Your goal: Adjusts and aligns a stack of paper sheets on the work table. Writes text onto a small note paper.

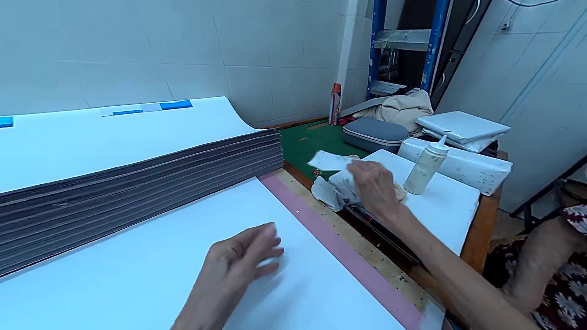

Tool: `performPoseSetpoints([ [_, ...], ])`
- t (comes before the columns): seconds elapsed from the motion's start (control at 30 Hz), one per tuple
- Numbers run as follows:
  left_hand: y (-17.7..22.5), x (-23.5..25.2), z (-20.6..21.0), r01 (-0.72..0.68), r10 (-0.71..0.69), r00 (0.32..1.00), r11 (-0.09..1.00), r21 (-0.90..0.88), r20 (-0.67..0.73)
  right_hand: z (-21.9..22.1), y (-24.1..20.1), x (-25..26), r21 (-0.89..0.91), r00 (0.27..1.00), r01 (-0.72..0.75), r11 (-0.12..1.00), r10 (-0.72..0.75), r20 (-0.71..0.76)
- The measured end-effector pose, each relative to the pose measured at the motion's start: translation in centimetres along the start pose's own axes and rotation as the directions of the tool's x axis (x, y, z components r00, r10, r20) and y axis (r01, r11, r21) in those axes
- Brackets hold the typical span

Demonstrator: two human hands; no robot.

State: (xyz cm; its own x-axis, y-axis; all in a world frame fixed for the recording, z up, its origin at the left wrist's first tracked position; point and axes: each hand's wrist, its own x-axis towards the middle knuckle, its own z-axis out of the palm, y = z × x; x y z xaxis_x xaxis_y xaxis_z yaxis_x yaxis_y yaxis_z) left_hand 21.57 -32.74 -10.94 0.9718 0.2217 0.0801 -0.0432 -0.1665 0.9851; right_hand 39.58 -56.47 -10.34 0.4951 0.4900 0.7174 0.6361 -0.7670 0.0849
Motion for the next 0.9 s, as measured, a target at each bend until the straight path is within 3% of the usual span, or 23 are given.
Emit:
performPoseSetpoints([
  [0.03, 1.0, 0.0, 0.0, 0.224, -0.217, 0.974, 0.966, -0.133, 0.059, -1.5, -2.2, -0.8, 0.02, 0.998, 0.062, 0.998, -0.062, -0.002],
  [0.1, 1.1, 0.0, -0.8, 0.433, -0.385, 0.896, 0.869, -0.238, 0.222, -2.9, -6.5, -3.6, 0.088, 0.975, 0.219, 0.972, -0.213, -0.065],
  [0.17, 0.3, -0.4, -1.1, 0.445, -0.391, 0.888, 0.862, -0.241, 0.241, -3.7, -9.9, -7.4, 0.303, 0.936, 0.341, 0.89, -0.35, -0.025],
  [0.23, -0.2, -0.8, -1.0, 0.414, -0.392, 0.91, 0.885, -0.213, 0.138, -5.2, -11.0, -9.8, 0.551, 0.914, 0.306, 0.776, -0.401, 0.057],
  [0.27, -0.1, -1.1, -1.0, 0.412, -0.394, 0.911, 0.889, -0.2, 0.125, -6.1, -10.4, -10.4, 0.601, 0.932, 0.254, 0.758, -0.357, 0.056],
  [0.37, -0.3, -2.0, -1.2, 0.391, -0.37, 0.918, 0.904, -0.174, 0.142, -8.3, -5.1, -11.8, 0.44, 0.998, 0.055, 0.896, -0.062, 0.001],
  [0.43, -0.4, -2.2, -1.2, 0.385, -0.367, 0.921, 0.906, -0.177, 0.131, -9.3, -1.2, -13.2, 0.205, 0.988, -0.12, 0.971, 0.097, 0.116],
  [0.53, -0.4, -2.1, -0.6, 0.363, -0.353, 0.931, 0.915, -0.177, 0.089, -9.8, 1.9, -15.5, 0.035, 0.926, -0.248, 0.968, 0.226, 0.302],
  [0.7, -0.4, -2.5, 1.5, 0.24, -0.237, 0.964, 0.971, -0.01, 0.117, -7.3, 2.8, -16.9, -0.133, 0.963, -0.147, 0.98, 0.173, 0.206],
  [0.8, -0.7, -2.1, 3.1, 0.038, -0.067, 0.985, 0.982, 0.184, 0.157, -6.1, 2.7, -16.6, -0.235, 0.981, -0.075, 0.969, 0.114, 0.159],
  [0.9, -0.9, -0.5, 4.8, -0.164, 0.096, 0.979, 0.899, 0.406, 0.181, -5.7, 2.5, -16.0, -0.324, 0.987, -0.01, 0.946, 0.06, 0.147],
])
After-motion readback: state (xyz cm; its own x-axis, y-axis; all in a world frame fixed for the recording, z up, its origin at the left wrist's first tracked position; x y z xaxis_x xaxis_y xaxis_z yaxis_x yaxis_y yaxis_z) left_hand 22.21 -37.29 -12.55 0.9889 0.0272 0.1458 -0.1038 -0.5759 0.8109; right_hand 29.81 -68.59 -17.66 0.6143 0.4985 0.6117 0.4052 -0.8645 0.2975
